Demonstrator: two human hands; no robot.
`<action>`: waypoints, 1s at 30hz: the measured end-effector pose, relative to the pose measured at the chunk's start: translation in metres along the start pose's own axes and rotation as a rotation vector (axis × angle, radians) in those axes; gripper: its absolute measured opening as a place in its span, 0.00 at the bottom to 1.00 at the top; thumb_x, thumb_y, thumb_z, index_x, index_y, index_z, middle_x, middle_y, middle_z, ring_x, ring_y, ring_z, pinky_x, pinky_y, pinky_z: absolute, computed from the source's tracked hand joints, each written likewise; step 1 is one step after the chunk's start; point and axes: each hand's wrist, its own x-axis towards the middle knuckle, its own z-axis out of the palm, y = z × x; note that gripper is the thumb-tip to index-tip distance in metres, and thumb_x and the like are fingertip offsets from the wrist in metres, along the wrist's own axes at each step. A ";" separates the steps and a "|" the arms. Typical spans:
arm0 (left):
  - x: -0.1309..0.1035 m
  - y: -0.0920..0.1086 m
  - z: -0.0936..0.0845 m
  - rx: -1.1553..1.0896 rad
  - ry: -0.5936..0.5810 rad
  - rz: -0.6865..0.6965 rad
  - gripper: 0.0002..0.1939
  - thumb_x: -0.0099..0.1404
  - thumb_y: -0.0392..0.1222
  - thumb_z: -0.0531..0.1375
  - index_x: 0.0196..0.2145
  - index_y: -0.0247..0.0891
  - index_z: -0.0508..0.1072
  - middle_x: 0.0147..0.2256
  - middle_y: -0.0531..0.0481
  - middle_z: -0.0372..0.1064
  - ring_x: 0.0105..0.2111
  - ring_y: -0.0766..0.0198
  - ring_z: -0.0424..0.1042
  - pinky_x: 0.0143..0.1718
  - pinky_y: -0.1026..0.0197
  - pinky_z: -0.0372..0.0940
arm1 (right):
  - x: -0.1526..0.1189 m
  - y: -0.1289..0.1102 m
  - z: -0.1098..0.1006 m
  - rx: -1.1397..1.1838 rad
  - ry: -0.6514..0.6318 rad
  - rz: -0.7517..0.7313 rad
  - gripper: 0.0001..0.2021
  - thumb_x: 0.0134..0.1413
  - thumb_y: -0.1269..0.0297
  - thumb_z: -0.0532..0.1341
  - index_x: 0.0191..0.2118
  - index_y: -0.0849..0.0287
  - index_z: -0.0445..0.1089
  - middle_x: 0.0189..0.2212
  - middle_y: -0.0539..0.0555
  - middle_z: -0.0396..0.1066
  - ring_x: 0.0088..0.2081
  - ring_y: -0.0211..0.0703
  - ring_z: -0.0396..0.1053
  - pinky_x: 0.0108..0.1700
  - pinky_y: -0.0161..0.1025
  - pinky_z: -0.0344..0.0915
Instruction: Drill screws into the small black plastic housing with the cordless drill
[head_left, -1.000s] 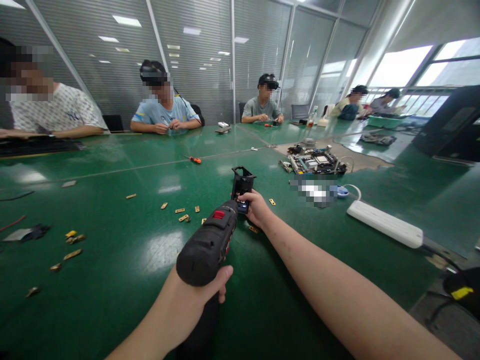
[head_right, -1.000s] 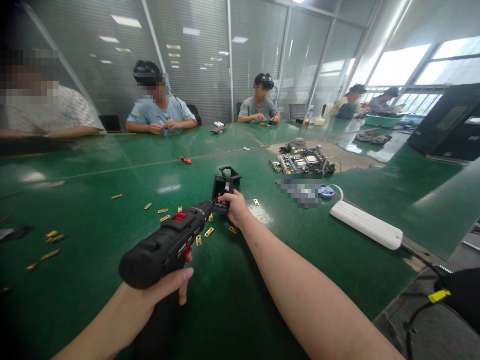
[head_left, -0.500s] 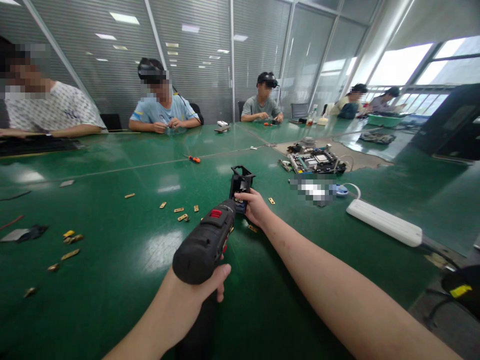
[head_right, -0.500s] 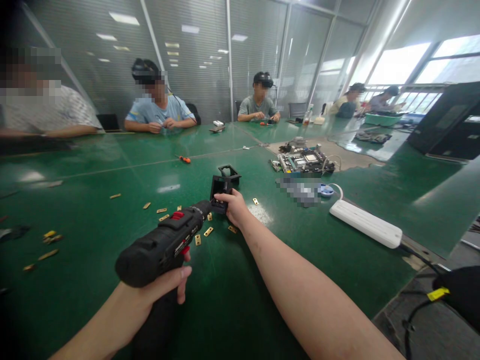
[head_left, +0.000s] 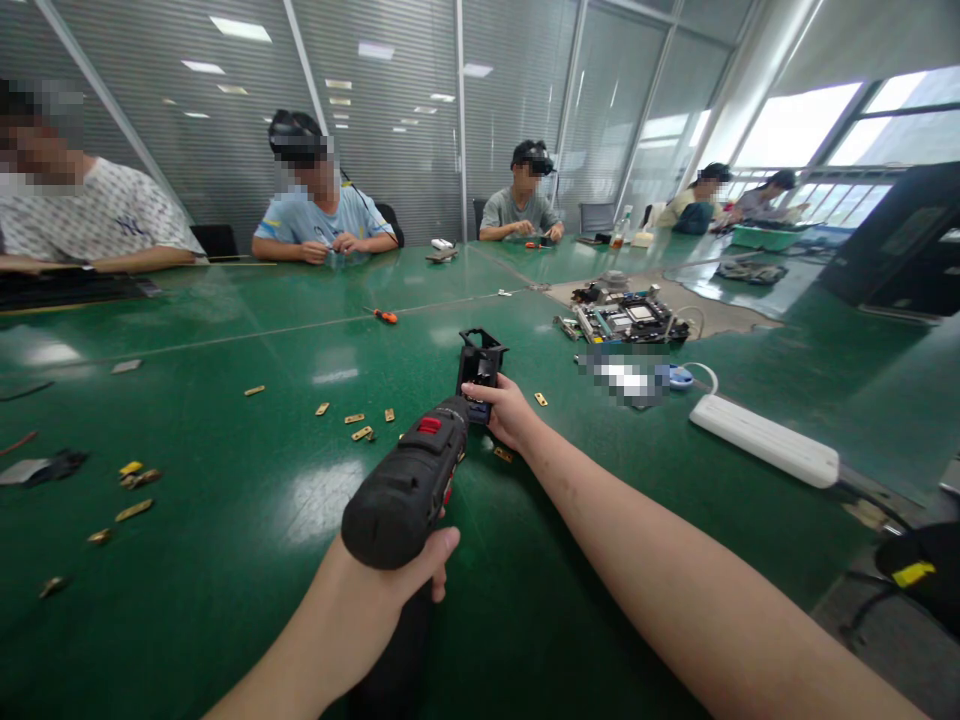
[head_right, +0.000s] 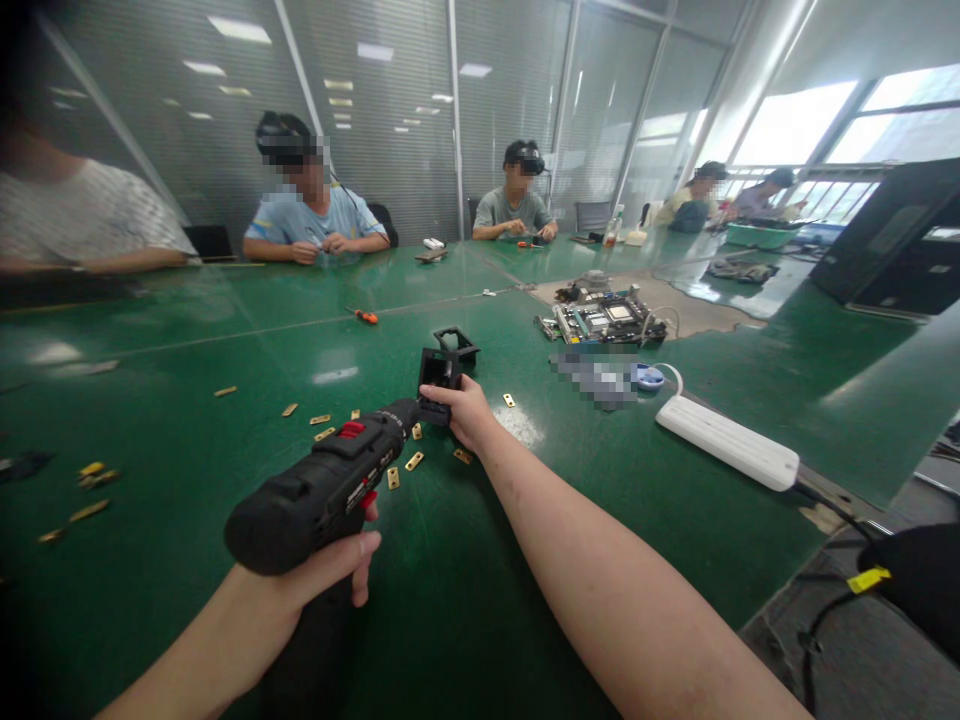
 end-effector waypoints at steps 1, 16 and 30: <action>0.000 -0.001 0.000 0.004 0.003 -0.005 0.13 0.69 0.54 0.66 0.43 0.44 0.75 0.19 0.61 0.77 0.24 0.53 0.79 0.38 0.50 0.70 | 0.000 0.000 0.000 0.003 0.001 0.000 0.26 0.29 0.70 0.83 0.37 0.59 0.75 0.30 0.50 0.80 0.32 0.43 0.77 0.40 0.43 0.76; 0.001 0.002 0.003 -0.019 0.006 -0.005 0.13 0.67 0.54 0.67 0.43 0.46 0.74 0.19 0.62 0.77 0.22 0.56 0.78 0.34 0.54 0.70 | -0.001 -0.002 0.002 0.010 0.001 0.003 0.26 0.28 0.70 0.83 0.37 0.59 0.75 0.29 0.49 0.80 0.31 0.41 0.76 0.39 0.41 0.75; 0.001 0.003 0.001 -0.004 0.028 -0.008 0.13 0.65 0.53 0.68 0.43 0.46 0.76 0.21 0.60 0.78 0.22 0.54 0.79 0.35 0.51 0.74 | 0.004 0.002 -0.005 -0.035 -0.033 -0.014 0.20 0.31 0.73 0.73 0.35 0.55 0.71 0.27 0.46 0.77 0.32 0.43 0.75 0.38 0.41 0.75</action>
